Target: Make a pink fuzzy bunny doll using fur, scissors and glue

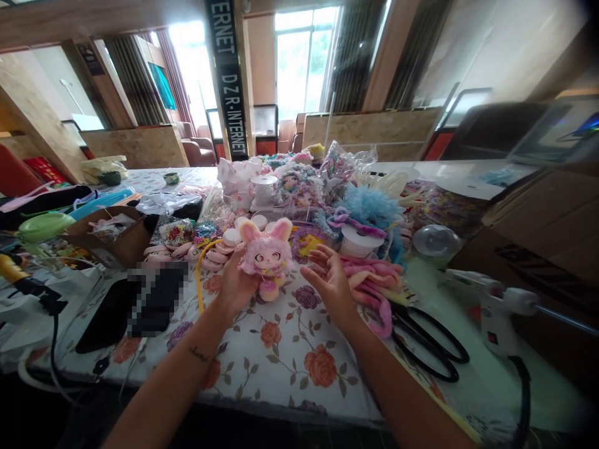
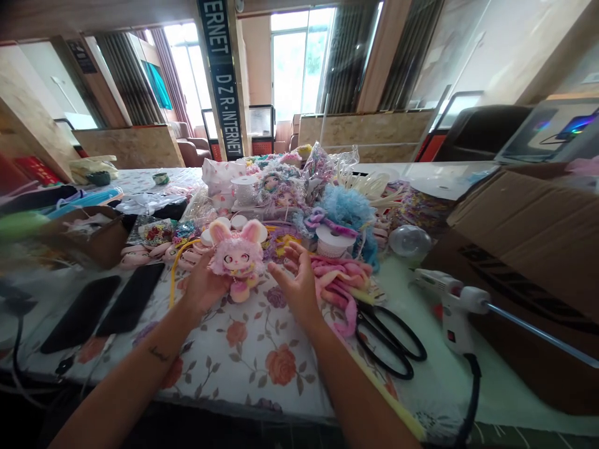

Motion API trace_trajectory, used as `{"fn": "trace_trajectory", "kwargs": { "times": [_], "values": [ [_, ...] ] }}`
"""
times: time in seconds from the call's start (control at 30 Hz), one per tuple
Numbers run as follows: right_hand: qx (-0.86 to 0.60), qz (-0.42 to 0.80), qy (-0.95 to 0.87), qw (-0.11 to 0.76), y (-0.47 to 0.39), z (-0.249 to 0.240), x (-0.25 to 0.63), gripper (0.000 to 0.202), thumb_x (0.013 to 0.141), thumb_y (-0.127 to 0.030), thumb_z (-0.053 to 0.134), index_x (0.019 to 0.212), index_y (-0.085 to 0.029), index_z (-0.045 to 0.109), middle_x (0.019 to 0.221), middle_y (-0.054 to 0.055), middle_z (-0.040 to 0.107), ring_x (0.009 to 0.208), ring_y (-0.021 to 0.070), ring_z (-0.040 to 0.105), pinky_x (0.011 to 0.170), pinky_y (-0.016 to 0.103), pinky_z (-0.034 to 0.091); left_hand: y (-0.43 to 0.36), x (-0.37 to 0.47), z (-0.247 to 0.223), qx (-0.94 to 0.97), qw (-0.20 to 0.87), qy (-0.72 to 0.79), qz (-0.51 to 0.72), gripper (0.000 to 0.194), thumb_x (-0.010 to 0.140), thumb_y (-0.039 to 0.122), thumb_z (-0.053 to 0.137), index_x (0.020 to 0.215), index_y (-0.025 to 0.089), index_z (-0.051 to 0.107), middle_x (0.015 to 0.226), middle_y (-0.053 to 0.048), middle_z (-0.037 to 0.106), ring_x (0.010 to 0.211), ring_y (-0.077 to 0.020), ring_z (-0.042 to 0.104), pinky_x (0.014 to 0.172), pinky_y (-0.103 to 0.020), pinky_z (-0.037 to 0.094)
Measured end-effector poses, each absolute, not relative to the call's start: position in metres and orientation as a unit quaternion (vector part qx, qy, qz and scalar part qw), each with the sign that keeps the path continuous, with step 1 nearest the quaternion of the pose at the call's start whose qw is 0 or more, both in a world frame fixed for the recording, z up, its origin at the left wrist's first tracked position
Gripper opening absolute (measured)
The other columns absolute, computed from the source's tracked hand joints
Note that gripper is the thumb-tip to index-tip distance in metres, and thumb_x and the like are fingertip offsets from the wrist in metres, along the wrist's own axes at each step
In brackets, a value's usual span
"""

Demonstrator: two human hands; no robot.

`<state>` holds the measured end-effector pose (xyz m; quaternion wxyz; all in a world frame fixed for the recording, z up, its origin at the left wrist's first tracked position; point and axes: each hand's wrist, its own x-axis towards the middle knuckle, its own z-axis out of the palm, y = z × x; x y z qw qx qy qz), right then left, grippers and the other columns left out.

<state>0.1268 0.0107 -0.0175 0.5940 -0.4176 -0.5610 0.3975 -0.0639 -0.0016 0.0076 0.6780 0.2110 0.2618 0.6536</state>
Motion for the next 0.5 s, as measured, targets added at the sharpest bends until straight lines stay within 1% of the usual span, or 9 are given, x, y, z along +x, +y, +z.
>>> {"fn": "trace_trajectory", "kwargs": {
  "times": [0.07,0.13,0.17,0.23,0.3,0.37,0.43,0.5],
  "values": [
    [-0.407,0.317,-0.589,0.622,0.013,-0.005,0.131,0.054,0.076,-0.046,0.07,0.121,-0.025,0.05,0.123,0.011,0.057,0.118,0.0275,0.054,0.097,0.049,0.045,-0.002,-0.061,0.003,0.221,0.682,0.281,0.638,0.036,0.081,0.03,0.061,0.113,0.013,0.062,0.09,-0.006,0.073,0.089,-0.0229,0.068,0.082,-0.033,0.056],
    [-0.392,0.206,-0.642,0.626,0.015,0.016,0.135,0.034,0.083,-0.041,0.063,0.112,-0.025,0.059,0.124,0.01,0.058,0.12,0.0263,0.053,0.099,0.048,0.043,-0.004,-0.059,0.0,0.24,0.682,0.291,0.626,0.034,0.08,0.029,0.063,0.111,0.014,0.063,0.09,-0.007,0.073,0.089,-0.0228,0.068,0.08,-0.032,0.056],
    [-0.386,0.158,-0.676,0.607,0.016,0.028,0.136,0.024,0.085,-0.038,0.062,0.105,-0.024,0.063,0.124,0.01,0.059,0.119,0.0258,0.053,0.101,0.048,0.042,-0.005,-0.058,0.0,0.249,0.68,0.293,0.624,0.033,0.08,0.027,0.064,0.11,0.014,0.064,0.091,-0.006,0.073,0.09,-0.0226,0.068,0.08,-0.031,0.056],
    [-0.38,0.089,-0.739,0.549,0.019,0.051,0.135,0.016,0.086,-0.033,0.06,0.096,-0.024,0.068,0.123,0.01,0.061,0.121,0.0264,0.052,0.104,0.048,0.039,-0.007,-0.058,0.0,0.261,0.678,0.293,0.621,0.03,0.079,0.027,0.065,0.107,0.015,0.064,0.094,-0.006,0.073,0.092,-0.0219,0.068,0.079,-0.029,0.056],
    [-0.386,0.064,-0.79,0.472,0.023,0.067,0.13,0.013,0.086,-0.029,0.06,0.09,-0.022,0.07,0.126,0.011,0.06,0.126,0.0291,0.048,0.105,0.051,0.036,-0.009,-0.058,0.001,0.263,0.681,0.295,0.616,0.027,0.078,0.026,0.066,0.103,0.016,0.065,0.096,-0.006,0.073,0.094,-0.0216,0.067,0.079,-0.028,0.056],
    [-0.392,0.067,-0.824,0.404,0.027,0.074,0.124,0.012,0.085,-0.026,0.06,0.086,-0.021,0.07,0.127,0.013,0.059,0.129,0.0312,0.044,0.105,0.055,0.035,-0.011,-0.058,0.003,0.258,0.683,0.3,0.614,0.023,0.078,0.026,0.066,0.099,0.016,0.065,0.096,-0.005,0.072,0.095,-0.0213,0.067,0.078,-0.027,0.056],
    [-0.387,0.074,-0.84,0.372,0.03,0.073,0.118,0.01,0.084,-0.024,0.061,0.083,-0.02,0.07,0.126,0.014,0.06,0.129,0.0313,0.045,0.103,0.056,0.036,-0.012,-0.059,0.004,0.254,0.683,0.303,0.614,0.022,0.078,0.025,0.066,0.098,0.016,0.065,0.096,-0.005,0.072,0.096,-0.021,0.067,0.077,-0.026,0.056],
    [-0.372,0.074,-0.847,0.372,0.033,0.069,0.115,0.008,0.084,-0.021,0.061,0.081,-0.02,0.068,0.124,0.013,0.062,0.126,0.0297,0.047,0.101,0.054,0.038,-0.013,-0.059,0.005,0.256,0.682,0.306,0.613,0.025,0.078,0.024,0.066,0.101,0.016,0.065,0.096,-0.005,0.072,0.096,-0.0206,0.066,0.076,-0.026,0.055]
  ]
}}
